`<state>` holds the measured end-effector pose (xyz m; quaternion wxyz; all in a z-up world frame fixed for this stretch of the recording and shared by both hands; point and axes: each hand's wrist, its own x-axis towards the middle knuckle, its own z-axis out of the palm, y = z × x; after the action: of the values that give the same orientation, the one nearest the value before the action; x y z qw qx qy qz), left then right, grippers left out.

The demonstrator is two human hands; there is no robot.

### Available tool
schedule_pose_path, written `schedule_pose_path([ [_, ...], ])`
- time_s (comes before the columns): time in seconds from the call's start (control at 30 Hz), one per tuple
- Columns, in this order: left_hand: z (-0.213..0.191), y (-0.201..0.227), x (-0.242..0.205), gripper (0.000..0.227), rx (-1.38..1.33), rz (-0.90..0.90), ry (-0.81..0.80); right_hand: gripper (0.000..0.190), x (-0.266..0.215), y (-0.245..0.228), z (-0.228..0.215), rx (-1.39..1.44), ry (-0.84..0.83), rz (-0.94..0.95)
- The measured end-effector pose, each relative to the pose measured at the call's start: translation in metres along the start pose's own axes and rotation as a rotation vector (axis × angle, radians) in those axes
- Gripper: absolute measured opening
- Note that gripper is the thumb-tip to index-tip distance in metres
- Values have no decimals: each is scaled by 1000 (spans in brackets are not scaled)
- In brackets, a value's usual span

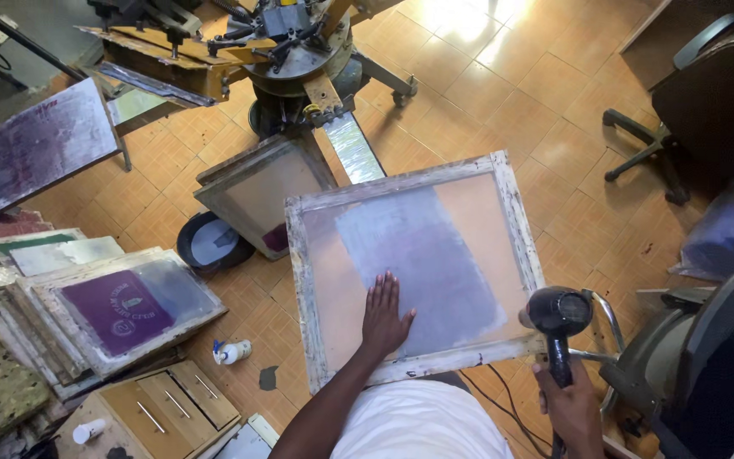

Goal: The person uses a hair dryer to dry a framed screen placed on a table. The person holds the hair dryer in the right hand and moves it across the screen surface while occasionally touching the frame with the left hand. The screen appears to be part of a screen-printing setup.

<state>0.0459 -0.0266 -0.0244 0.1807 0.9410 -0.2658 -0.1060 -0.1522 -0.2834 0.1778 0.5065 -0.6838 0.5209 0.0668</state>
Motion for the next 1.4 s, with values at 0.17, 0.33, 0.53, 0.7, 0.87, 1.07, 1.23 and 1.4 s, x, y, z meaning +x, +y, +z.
schedule_pose_path([
  [0.17, 2, 0, 1, 84, 5, -13, -34, 25, 21, 20, 5, 56, 74, -111],
  [0.33, -5, 4, 2, 83, -17, -19, -65, 22, 30, 7, 7, 274, 12, -84],
  [0.53, -5, 6, 3, 83, -55, -41, -71, 26, 33, -21, 14, 173, 4, -110],
  [0.7, -11, 9, 1, 78, -72, -41, -74, 28, 39, -44, 13, 99, -59, -162],
  [0.87, -6, 7, -2, 75, -60, -31, -28, 31, 51, -62, 12, -20, -50, -181],
  [1.07, -13, 10, -9, 74, -104, -76, -37, 24, 60, -88, 22, 129, -91, -270],
  [1.23, -20, 12, -17, 73, -120, -107, -59, 24, 60, -120, 33, -67, -38, -231],
  [1.4, -24, 12, -24, 71, -82, -135, -80, 18, 106, -120, 49, 94, -53, -394],
])
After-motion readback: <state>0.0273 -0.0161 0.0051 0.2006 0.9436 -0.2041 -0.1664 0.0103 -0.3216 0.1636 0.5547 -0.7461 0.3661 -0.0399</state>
